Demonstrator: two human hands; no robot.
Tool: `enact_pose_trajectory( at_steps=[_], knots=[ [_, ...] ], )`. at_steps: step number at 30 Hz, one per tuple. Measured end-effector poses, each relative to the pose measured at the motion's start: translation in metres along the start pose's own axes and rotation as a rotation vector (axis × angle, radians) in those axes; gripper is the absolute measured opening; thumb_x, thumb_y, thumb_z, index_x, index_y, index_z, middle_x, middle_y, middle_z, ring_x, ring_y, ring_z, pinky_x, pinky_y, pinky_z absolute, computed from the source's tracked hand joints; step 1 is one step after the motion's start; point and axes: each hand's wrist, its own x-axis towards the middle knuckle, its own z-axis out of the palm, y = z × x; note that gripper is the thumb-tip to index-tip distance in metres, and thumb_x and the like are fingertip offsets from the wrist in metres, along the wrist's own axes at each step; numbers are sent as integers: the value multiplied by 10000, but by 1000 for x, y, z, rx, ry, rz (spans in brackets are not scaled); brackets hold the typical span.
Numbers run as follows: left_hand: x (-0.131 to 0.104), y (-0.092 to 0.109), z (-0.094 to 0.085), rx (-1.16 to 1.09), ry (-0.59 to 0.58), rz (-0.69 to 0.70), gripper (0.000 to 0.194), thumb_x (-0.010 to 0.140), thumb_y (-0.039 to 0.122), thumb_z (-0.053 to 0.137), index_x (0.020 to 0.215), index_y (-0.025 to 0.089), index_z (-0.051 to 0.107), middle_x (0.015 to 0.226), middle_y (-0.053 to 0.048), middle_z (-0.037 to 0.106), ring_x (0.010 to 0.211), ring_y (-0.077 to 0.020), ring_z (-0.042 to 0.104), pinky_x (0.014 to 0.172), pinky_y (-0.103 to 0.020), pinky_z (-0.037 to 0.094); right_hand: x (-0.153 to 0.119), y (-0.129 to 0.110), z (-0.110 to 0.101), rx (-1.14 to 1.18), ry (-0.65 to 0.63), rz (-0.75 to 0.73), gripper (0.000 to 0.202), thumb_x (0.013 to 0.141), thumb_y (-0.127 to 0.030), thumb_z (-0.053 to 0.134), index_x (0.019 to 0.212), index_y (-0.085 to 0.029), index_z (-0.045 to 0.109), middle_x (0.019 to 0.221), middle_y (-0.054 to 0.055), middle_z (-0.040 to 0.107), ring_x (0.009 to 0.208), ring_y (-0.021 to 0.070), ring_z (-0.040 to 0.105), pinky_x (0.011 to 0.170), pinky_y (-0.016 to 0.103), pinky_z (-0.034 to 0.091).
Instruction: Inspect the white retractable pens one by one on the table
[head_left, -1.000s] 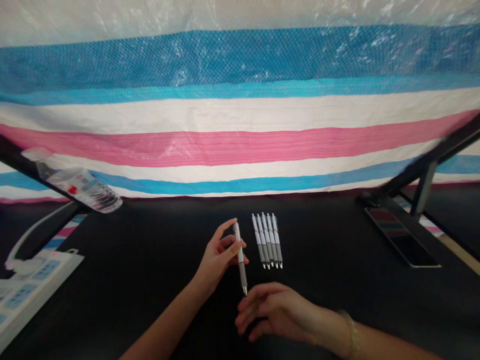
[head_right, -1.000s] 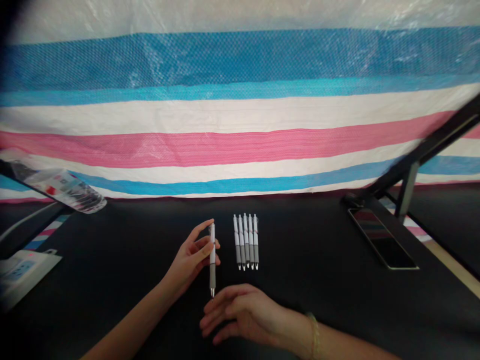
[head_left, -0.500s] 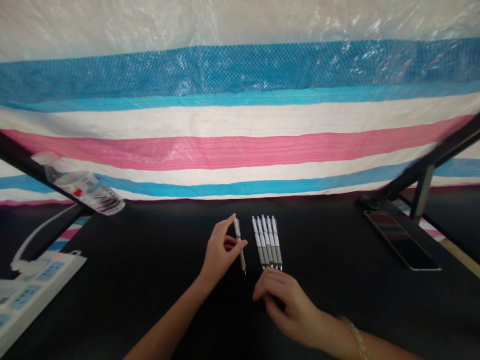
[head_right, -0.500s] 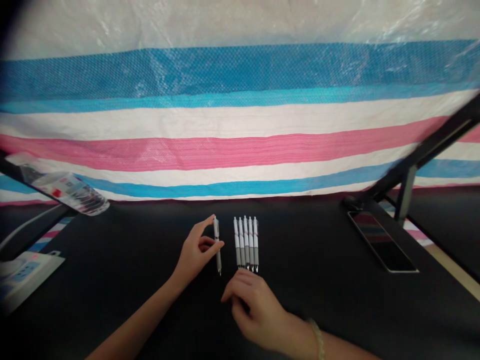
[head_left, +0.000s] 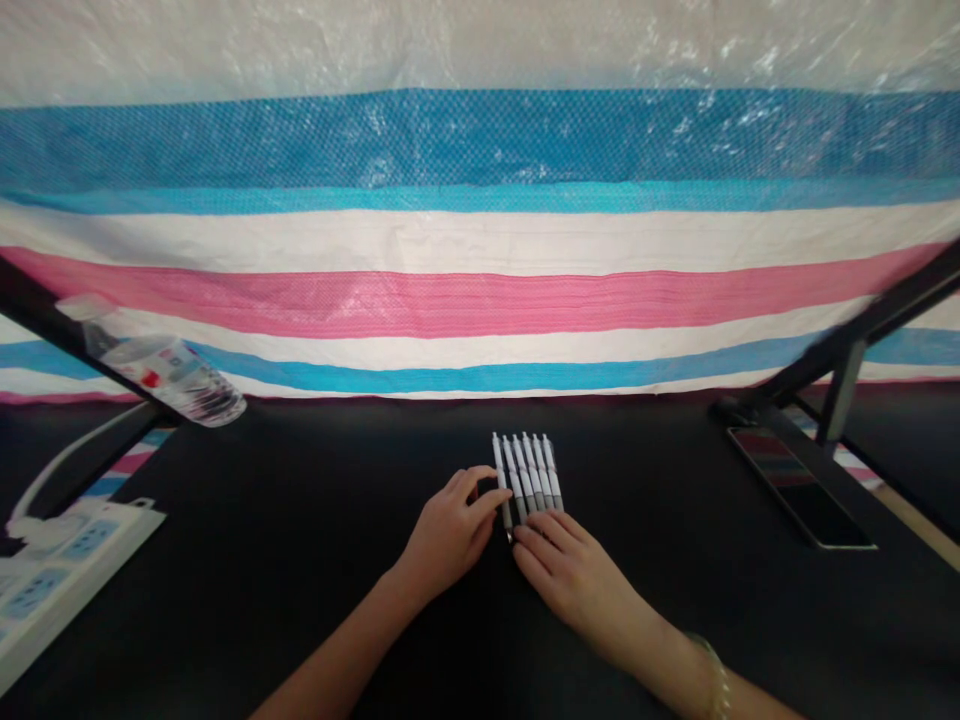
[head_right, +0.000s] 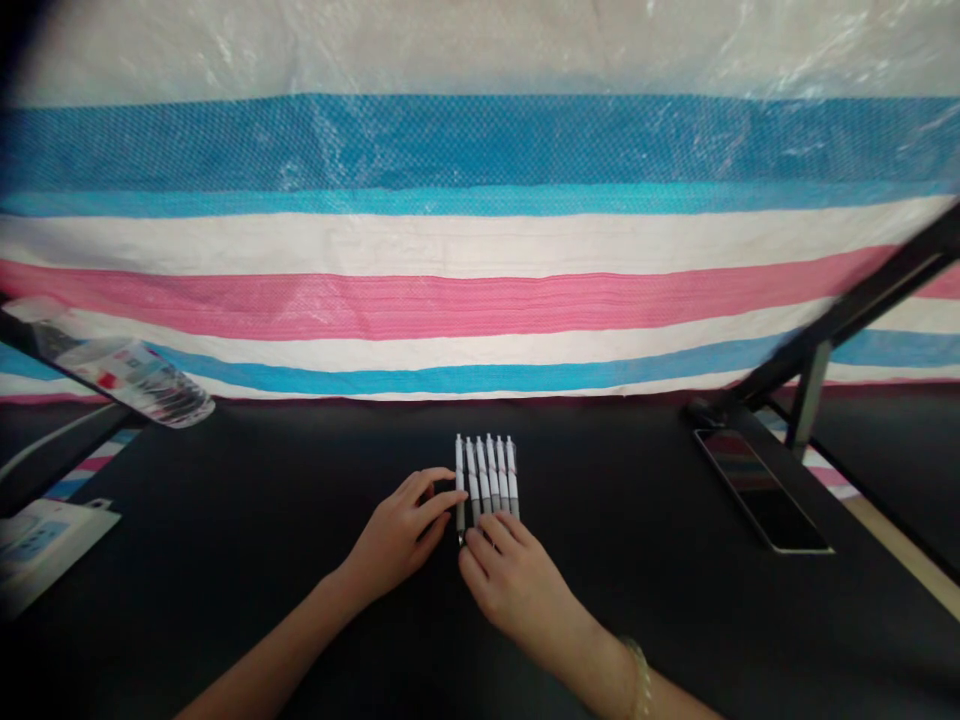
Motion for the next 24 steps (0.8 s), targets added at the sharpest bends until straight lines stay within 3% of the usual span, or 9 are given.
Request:
enact_pose_trajectory(
  at_steps=[6,9,12,15,18,21,24],
  knots=[
    [-1,-1,-2,-39,-1,8,368,924,96,490,1218,232,663,1236,-124,636,1091,-274,605,930,-445,531,0,1,-6,20,6,-75,275,977,-59,454,1015,-196,689,879,74,716,923,238,619,1121,567,354],
    [-2,1,-2,-118,32,-15,368,926,111,497,1224,244,669,1242,-118,641,1134,-275,606,965,-435,513,-2,1,-18,44,65,-126,268,989,-85,482,1113,-215,680,956,56,739,943,211,630,1101,510,403],
    [-1,5,-5,-262,105,-108,361,931,141,523,1243,261,658,1210,-99,654,1049,-241,642,929,-383,520,-8,2,-27,135,346,-37,343,937,-41,557,1213,-226,644,1042,56,732,963,202,657,984,436,512],
    [-1,10,-10,-388,159,-213,308,936,189,558,1216,252,668,1075,-72,691,798,-179,641,747,-310,525,-13,0,-32,225,689,167,399,872,12,600,1191,-222,655,1006,69,700,911,200,677,782,344,581],
    [0,15,-14,-549,142,-302,255,942,261,589,1175,229,687,965,-56,706,729,-164,632,656,-277,499,-18,-5,-37,225,839,236,413,828,30,626,1147,-227,673,1011,66,675,898,199,675,727,323,592],
    [0,21,-13,-872,100,-448,344,930,362,629,1236,204,644,991,-74,712,680,-158,660,607,-268,498,-25,-12,-41,262,868,139,500,782,86,622,1179,-217,649,1039,58,640,943,196,659,865,368,593],
    [1,27,-9,-1266,92,-599,441,880,453,696,1208,164,645,971,-97,723,617,-142,663,551,-240,473,-31,-20,-41,312,687,5,491,812,52,606,1225,-213,616,1004,66,641,961,213,655,934,412,572]
  ],
)
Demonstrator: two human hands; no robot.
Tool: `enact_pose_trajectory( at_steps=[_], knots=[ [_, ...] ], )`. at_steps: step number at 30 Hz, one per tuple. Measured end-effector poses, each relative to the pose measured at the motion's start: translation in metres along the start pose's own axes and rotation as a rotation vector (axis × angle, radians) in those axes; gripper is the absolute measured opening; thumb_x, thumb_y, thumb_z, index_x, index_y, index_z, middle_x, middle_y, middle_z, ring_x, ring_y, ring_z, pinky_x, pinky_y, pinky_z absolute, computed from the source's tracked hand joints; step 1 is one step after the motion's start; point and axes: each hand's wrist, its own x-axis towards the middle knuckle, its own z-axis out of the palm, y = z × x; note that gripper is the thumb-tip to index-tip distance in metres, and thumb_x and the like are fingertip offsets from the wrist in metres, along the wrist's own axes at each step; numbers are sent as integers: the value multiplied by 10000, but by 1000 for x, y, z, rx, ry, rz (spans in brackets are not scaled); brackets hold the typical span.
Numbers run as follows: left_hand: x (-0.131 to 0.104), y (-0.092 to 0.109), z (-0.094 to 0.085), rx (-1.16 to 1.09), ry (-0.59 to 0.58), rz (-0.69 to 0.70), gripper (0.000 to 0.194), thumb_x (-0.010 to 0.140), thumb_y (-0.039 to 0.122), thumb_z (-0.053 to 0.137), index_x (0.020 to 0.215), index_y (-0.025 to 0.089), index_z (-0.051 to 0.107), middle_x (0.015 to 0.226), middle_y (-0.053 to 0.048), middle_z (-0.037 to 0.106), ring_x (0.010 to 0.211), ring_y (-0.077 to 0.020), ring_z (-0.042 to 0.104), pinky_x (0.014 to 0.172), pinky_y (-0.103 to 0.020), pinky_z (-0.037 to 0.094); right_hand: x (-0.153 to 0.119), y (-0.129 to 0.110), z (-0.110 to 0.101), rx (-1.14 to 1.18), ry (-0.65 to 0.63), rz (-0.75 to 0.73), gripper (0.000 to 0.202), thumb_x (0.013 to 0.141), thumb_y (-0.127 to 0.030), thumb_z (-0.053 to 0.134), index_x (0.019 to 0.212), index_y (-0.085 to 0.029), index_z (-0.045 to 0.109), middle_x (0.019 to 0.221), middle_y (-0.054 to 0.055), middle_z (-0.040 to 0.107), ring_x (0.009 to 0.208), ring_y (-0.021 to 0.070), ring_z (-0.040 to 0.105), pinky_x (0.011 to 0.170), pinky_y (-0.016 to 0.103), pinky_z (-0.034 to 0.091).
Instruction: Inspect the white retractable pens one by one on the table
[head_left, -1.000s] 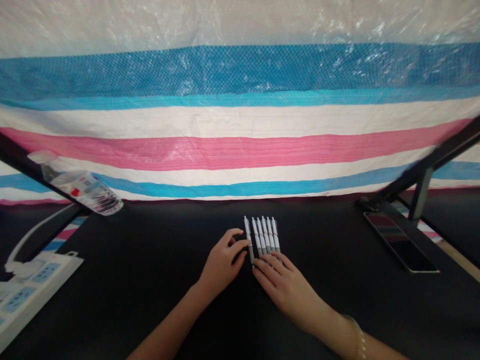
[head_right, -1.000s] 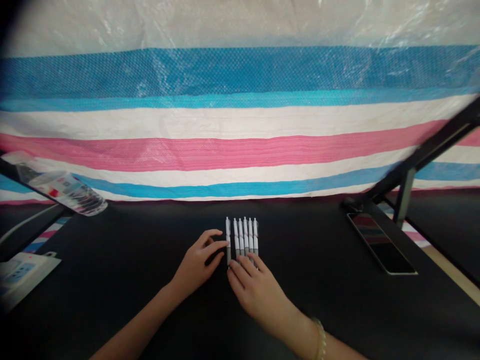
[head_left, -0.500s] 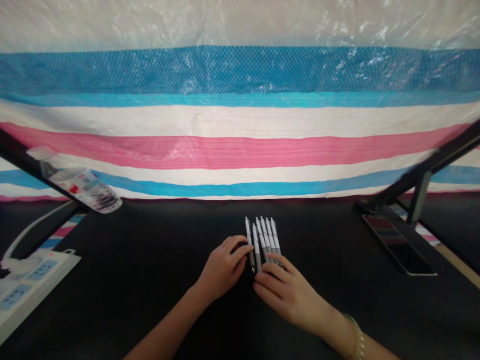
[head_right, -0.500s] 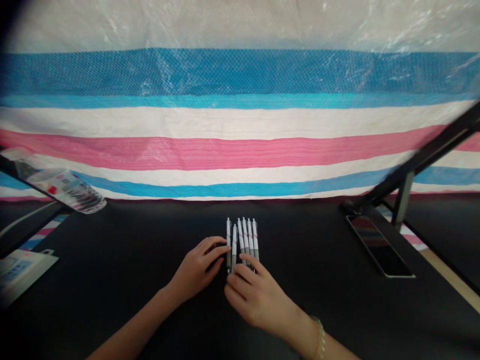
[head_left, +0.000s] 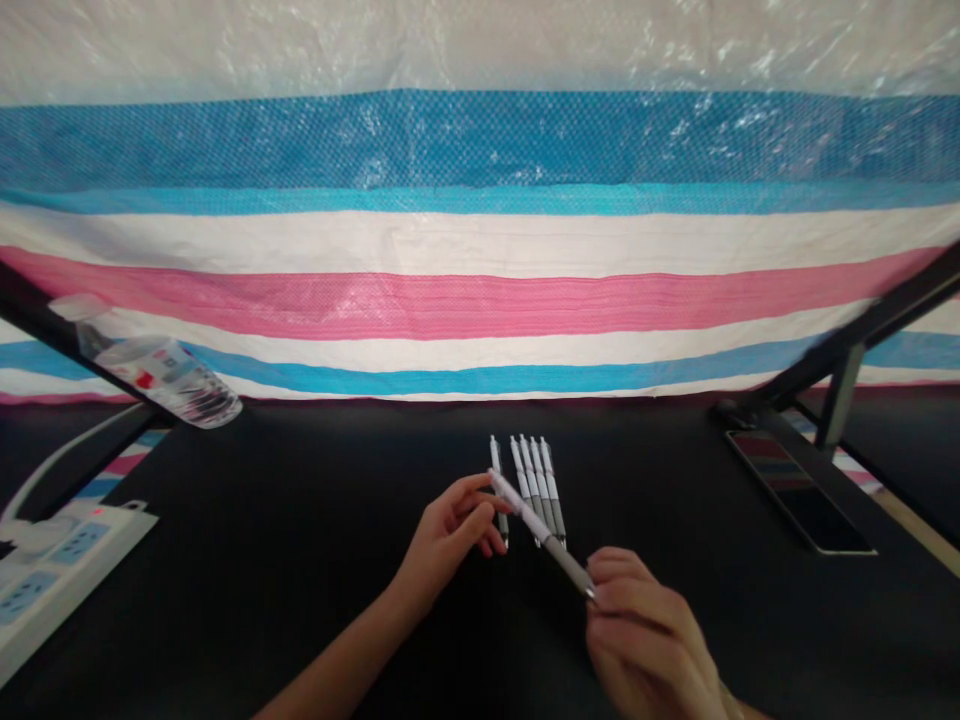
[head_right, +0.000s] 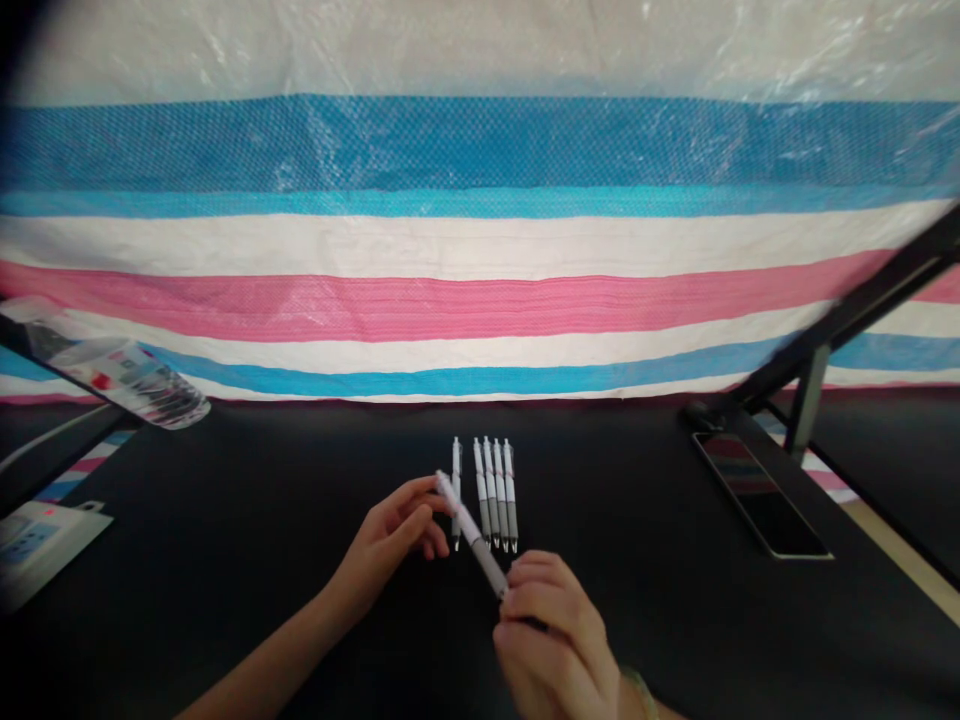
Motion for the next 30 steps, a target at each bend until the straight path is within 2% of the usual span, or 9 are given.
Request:
enact_pose_trajectory(
  at_steps=[2,5,10,13,15,20,23,26,30],
  knots=[
    [-1,0,3,-205,19,-68,410,830,464,759,1071,138,700,864,-78,720,594,-121,636,542,-217,457,-3,-5,3,29,-198,-4,451,850,-11,617,1251,-216,594,952,71,659,942,228,659,914,415,574],
    [0,4,2,-399,94,-95,356,749,400,855,942,121,747,758,-45,695,626,-103,605,584,-196,468,-5,-9,13,117,-338,64,466,878,-13,573,1297,-214,546,994,83,662,977,227,657,936,399,558],
    [5,8,-7,-528,112,-127,376,715,339,890,996,114,779,739,-35,685,668,-110,596,661,-217,500,-8,-11,33,807,-314,832,465,989,-281,537,1431,-268,392,1274,127,566,1101,222,632,953,389,505],
    [7,9,-10,-545,87,-136,357,717,333,888,978,112,783,705,-25,668,643,-104,582,640,-213,488,-10,-11,42,1444,-479,1253,525,969,-518,541,1378,-190,507,1103,124,657,862,182,687,745,290,504],
    [7,10,-11,-518,47,-131,321,726,329,879,936,105,785,670,-22,656,623,-101,577,623,-205,477,-12,-11,45,1674,-539,1395,591,924,-542,596,1352,-136,554,970,114,700,771,158,681,676,236,458],
    [0,7,-7,-352,-129,-168,306,782,352,831,946,99,779,717,-75,721,684,-145,659,677,-229,507,-19,-12,46,1715,-494,1448,627,892,-560,662,1336,-124,593,881,95,714,704,133,661,626,207,420],
    [-4,1,-2,-297,-205,-220,299,795,379,817,907,107,764,785,-112,762,728,-184,711,720,-271,543,-23,-10,47,1640,-554,1481,562,841,-564,724,1126,-80,700,747,52,672,582,85,586,546,179,369],
    [-6,-2,1,-294,-178,-249,306,772,394,833,864,116,746,788,-109,772,692,-194,729,698,-291,569,-25,-7,49,1547,-578,1543,541,752,-634,765,814,-104,676,545,-13,567,431,60,458,436,171,304],
    [-5,1,1,-291,-88,-249,352,712,404,878,857,115,738,772,-97,773,685,-194,738,666,-274,579,-21,-2,49,1416,-659,1624,548,713,-704,734,755,-184,565,413,-73,468,299,59,320,315,172,187]
  ],
)
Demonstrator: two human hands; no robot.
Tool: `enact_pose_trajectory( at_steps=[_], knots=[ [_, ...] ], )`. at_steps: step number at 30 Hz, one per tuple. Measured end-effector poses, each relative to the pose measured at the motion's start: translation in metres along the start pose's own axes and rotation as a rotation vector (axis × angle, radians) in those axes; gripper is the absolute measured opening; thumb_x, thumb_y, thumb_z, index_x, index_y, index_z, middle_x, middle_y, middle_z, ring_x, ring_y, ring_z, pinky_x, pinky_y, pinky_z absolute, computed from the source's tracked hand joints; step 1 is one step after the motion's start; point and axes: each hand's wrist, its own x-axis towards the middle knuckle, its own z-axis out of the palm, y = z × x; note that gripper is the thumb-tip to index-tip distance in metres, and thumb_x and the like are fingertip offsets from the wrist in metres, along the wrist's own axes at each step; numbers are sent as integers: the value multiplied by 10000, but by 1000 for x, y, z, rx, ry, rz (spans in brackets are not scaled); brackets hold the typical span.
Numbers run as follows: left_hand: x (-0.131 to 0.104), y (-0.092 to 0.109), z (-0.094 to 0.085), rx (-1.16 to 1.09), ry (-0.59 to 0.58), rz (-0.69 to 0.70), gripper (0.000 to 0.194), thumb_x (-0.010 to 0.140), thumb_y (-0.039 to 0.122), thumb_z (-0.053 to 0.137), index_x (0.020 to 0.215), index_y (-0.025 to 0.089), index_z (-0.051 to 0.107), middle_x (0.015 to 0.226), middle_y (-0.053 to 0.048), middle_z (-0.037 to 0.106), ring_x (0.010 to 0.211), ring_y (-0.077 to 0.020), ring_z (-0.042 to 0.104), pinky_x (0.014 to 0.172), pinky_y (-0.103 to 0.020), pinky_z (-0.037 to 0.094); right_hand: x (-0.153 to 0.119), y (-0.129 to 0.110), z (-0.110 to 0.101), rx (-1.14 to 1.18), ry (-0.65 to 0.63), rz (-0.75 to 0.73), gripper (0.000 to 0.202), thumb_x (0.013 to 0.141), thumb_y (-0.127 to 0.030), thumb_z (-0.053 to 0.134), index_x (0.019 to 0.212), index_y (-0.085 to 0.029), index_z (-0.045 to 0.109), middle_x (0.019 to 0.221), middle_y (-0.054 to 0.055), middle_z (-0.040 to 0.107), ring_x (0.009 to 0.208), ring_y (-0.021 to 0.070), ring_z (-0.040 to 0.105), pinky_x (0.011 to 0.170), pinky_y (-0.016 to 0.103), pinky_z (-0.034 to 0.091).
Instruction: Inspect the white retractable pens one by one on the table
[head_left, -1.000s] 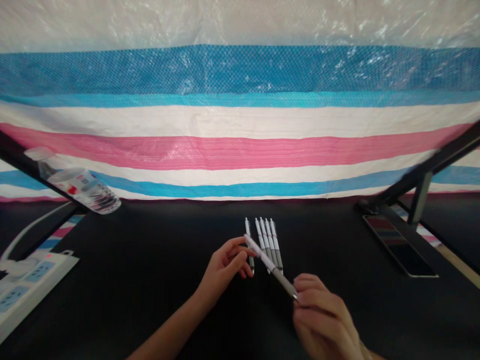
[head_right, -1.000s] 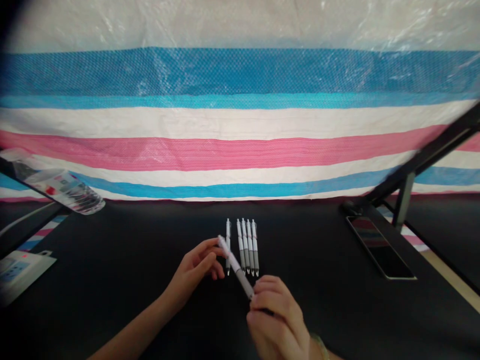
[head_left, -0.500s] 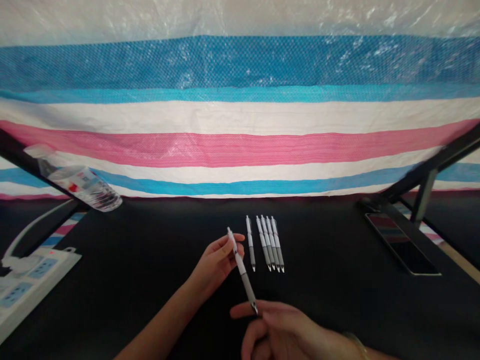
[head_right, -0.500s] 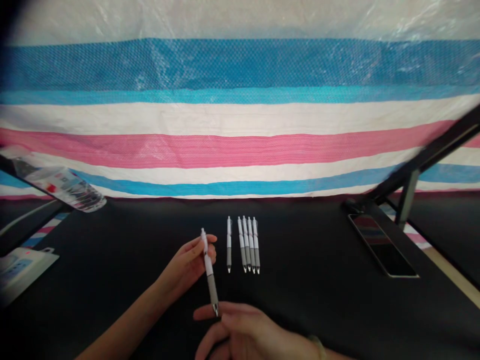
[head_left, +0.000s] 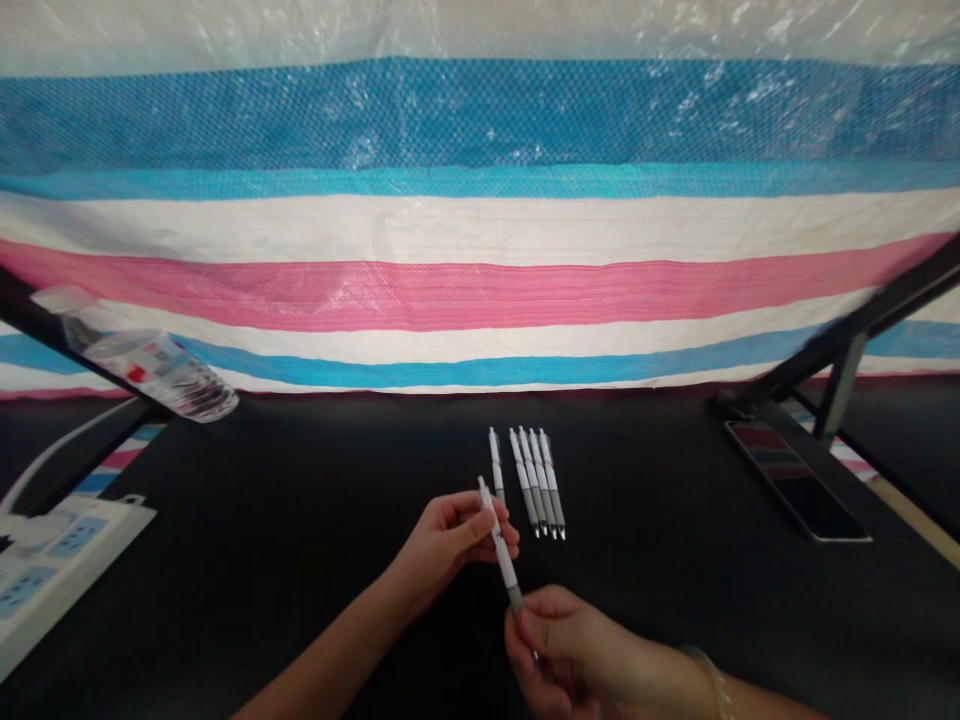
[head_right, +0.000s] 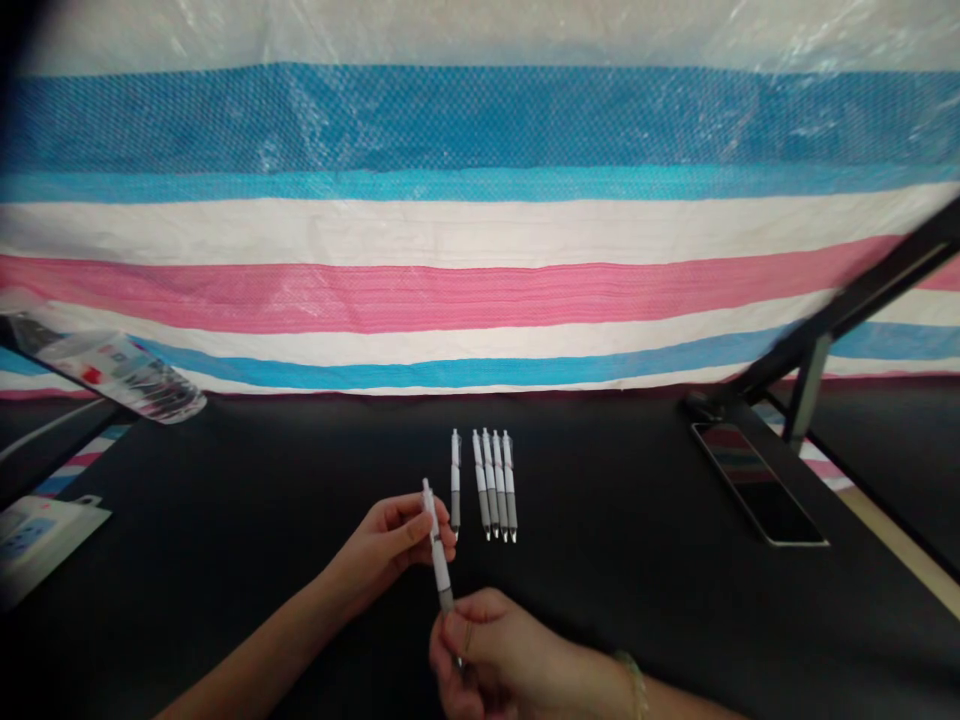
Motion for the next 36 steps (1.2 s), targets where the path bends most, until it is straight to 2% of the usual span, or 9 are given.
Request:
enact_pose_trajectory(
  at_steps=[7,13,16,19,22,25,28,33,36],
  knots=[
    [3,1,2,96,124,18,390,696,451,878,830,110,744,750,-94,770,671,-184,731,626,-244,564,-1,-4,2,-3,89,-22,528,721,-661,757,767,-179,546,442,-82,458,305,41,317,310,162,180],
    [4,5,-3,30,148,68,392,724,441,863,926,119,767,766,-77,763,669,-158,714,615,-218,543,4,-2,-5,140,28,-144,502,884,-563,626,1057,-92,630,775,97,706,592,164,676,431,188,395],
    [5,6,-6,33,116,60,399,750,437,847,978,120,767,782,-83,762,683,-162,715,621,-220,539,2,-2,-5,159,26,-162,373,889,-470,665,984,-112,624,736,72,695,626,162,677,462,190,417],
    [5,5,-6,47,107,54,427,750,440,845,1013,114,765,776,-82,753,678,-162,706,625,-227,535,-1,-4,-3,113,34,-153,360,819,-364,764,1043,-127,611,823,84,729,693,163,690,501,186,427],
    [4,5,-5,64,112,52,437,756,441,839,1029,108,763,771,-80,745,671,-159,696,627,-231,527,-2,-7,0,101,39,-115,443,841,-440,719,1110,-102,618,928,137,747,750,184,708,504,189,423],
    [3,4,-4,74,110,50,438,773,441,825,1051,109,759,784,-85,745,678,-161,695,628,-234,520,-1,-8,0,90,51,-110,446,866,-515,663,1022,-99,621,899,144,742,740,191,711,487,192,423],
    [3,4,-3,90,94,48,442,782,445,817,1064,109,756,790,-84,745,677,-158,692,634,-237,519,-1,-8,1,48,68,-130,385,803,-413,768,995,-142,574,865,101,740,742,182,714,508,188,451],
    [4,3,-3,99,94,46,452,776,459,818,1057,111,755,777,-76,743,669,-152,689,631,-233,518,-2,-9,1,84,78,-119,416,877,-482,675,1064,-122,579,913,131,744,766,183,723,493,175,457],
    [4,3,-3,96,100,53,444,776,450,821,1059,115,756,777,-75,744,672,-153,687,628,-234,519,-2,-9,0,69,66,-140,362,802,-363,774,998,-145,562,863,89,734,787,192,722,506,176,467]
  ],
)
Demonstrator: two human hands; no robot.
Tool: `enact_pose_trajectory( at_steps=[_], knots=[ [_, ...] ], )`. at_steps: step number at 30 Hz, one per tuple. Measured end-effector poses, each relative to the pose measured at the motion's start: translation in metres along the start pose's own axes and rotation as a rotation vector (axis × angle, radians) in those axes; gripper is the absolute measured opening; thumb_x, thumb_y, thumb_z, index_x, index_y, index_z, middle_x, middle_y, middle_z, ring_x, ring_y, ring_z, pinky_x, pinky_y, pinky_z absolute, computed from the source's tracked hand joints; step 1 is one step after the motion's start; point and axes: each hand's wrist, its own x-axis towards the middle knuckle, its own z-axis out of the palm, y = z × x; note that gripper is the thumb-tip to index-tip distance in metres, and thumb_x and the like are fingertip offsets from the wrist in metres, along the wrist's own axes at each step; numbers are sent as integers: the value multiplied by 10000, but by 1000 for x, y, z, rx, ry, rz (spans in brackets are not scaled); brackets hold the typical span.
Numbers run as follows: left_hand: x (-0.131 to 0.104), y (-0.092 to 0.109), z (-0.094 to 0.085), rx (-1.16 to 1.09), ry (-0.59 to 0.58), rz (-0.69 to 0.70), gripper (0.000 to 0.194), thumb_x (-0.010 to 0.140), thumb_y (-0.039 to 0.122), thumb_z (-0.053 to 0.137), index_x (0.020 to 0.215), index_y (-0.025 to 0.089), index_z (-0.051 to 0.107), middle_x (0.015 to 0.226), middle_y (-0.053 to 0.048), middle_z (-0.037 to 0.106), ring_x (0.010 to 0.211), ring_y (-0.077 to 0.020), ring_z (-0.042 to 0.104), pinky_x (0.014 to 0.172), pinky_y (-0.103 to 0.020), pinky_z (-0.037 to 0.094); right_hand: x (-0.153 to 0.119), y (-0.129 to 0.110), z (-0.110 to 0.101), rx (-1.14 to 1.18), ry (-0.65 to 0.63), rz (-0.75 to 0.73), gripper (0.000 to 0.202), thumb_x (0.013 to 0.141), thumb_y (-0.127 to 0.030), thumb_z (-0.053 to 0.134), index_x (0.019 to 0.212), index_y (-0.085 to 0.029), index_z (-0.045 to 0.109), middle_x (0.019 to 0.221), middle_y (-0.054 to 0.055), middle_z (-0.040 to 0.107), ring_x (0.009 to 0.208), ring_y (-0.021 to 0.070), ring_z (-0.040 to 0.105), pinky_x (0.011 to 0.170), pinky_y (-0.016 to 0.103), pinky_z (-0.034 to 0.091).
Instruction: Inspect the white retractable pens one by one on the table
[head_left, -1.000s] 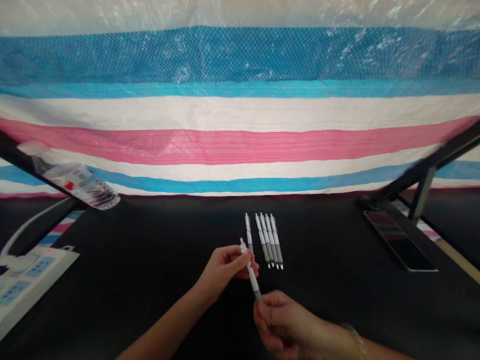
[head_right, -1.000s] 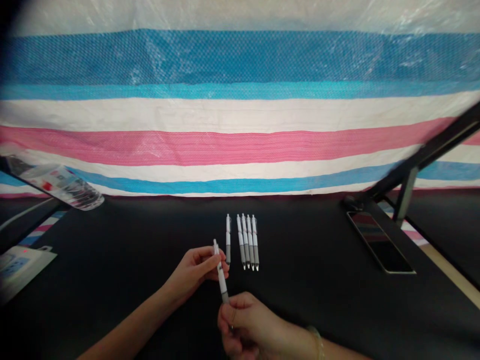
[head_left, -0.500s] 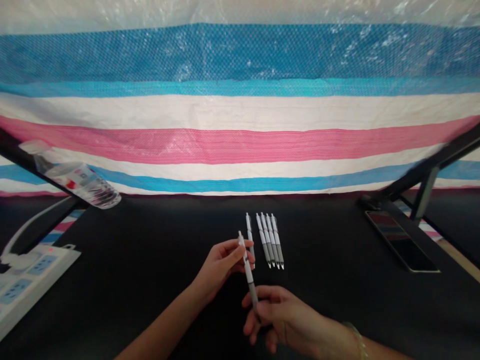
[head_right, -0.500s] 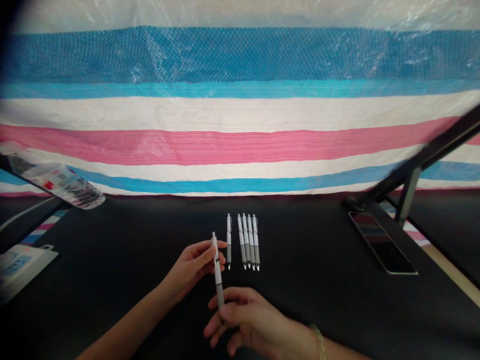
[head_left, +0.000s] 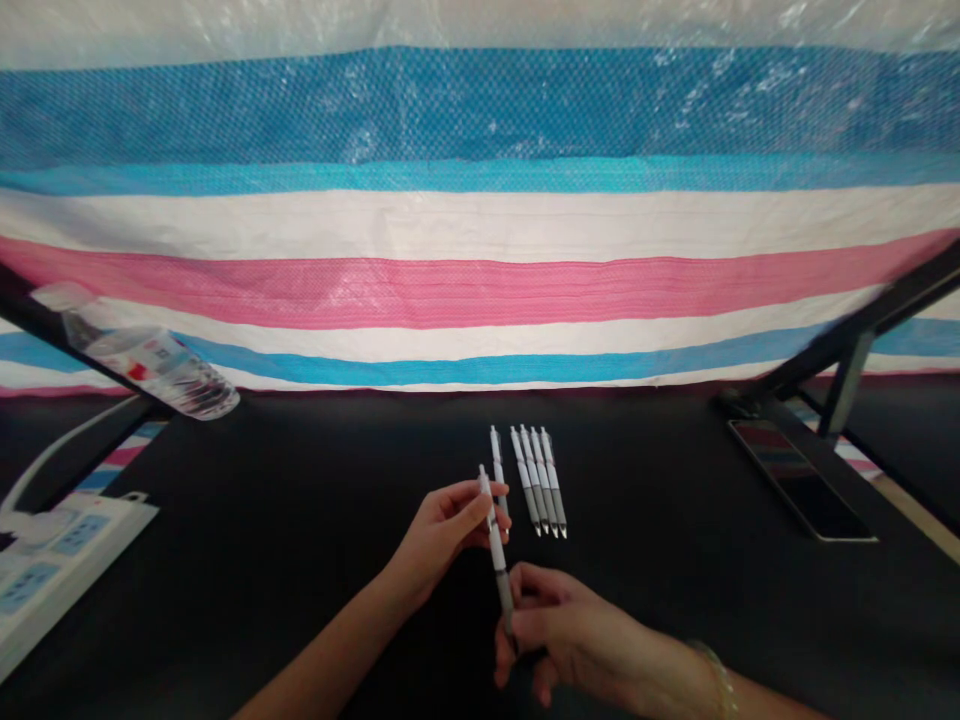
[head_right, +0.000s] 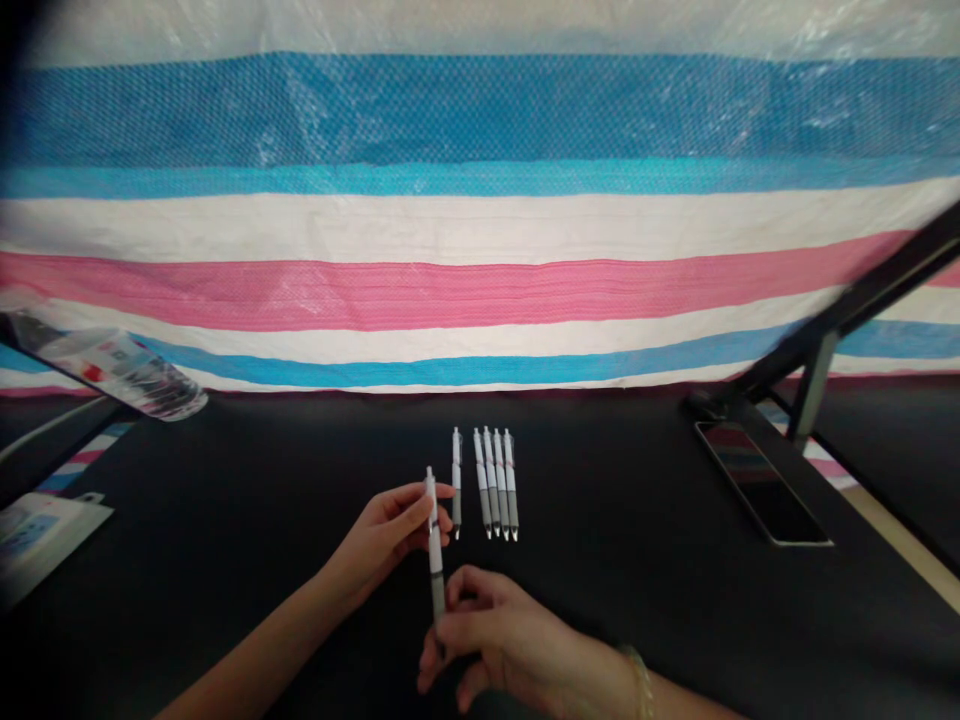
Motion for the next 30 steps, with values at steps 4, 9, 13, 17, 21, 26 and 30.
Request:
enact_pose_trajectory(
  at_steps=[4,9,13,17,21,26,30],
  knots=[
    [-1,0,0,7,2,-4,447,784,450,814,1070,112,754,789,-81,748,670,-151,687,635,-235,521,0,-1,-1,7,-8,23,379,854,-413,699,1073,-138,557,942,128,742,813,210,728,508,188,453],
    [-1,1,0,-2,2,-3,437,780,442,819,1059,111,757,793,-87,749,672,-158,688,635,-240,523,-1,-2,-1,-21,-7,10,346,803,-336,756,1008,-154,543,903,106,743,811,209,728,502,182,463],
    [0,1,0,-12,9,2,435,770,438,829,1048,111,759,777,-83,744,664,-157,686,634,-242,525,-2,-3,1,-8,-1,32,369,845,-413,707,1042,-138,559,937,132,745,807,206,730,490,173,453],
    [0,2,1,-21,13,10,438,757,445,836,1033,114,761,771,-83,741,666,-163,683,626,-249,524,-2,-4,1,-14,-21,19,349,807,-355,753,999,-157,538,943,112,745,821,202,728,507,175,469],
    [0,2,1,-21,23,14,427,757,440,838,1023,115,763,778,-87,746,671,-164,688,627,-247,523,-1,-3,0,-1,-26,46,362,849,-410,706,1027,-146,534,956,141,747,800,213,737,481,179,475],
    [1,1,0,-35,22,17,419,761,432,837,1023,115,759,788,-91,753,679,-169,695,621,-244,523,-1,-1,-2,-3,-48,4,395,812,-315,759,1060,-162,493,960,136,755,824,225,747,491,173,491],
    [1,1,1,-48,33,18,435,745,436,848,1022,113,756,772,-86,750,668,-166,690,632,-254,527,0,0,-3,5,-80,32,372,882,-405,686,1092,-150,515,1033,163,742,842,237,754,498,179,490]
  ],
)
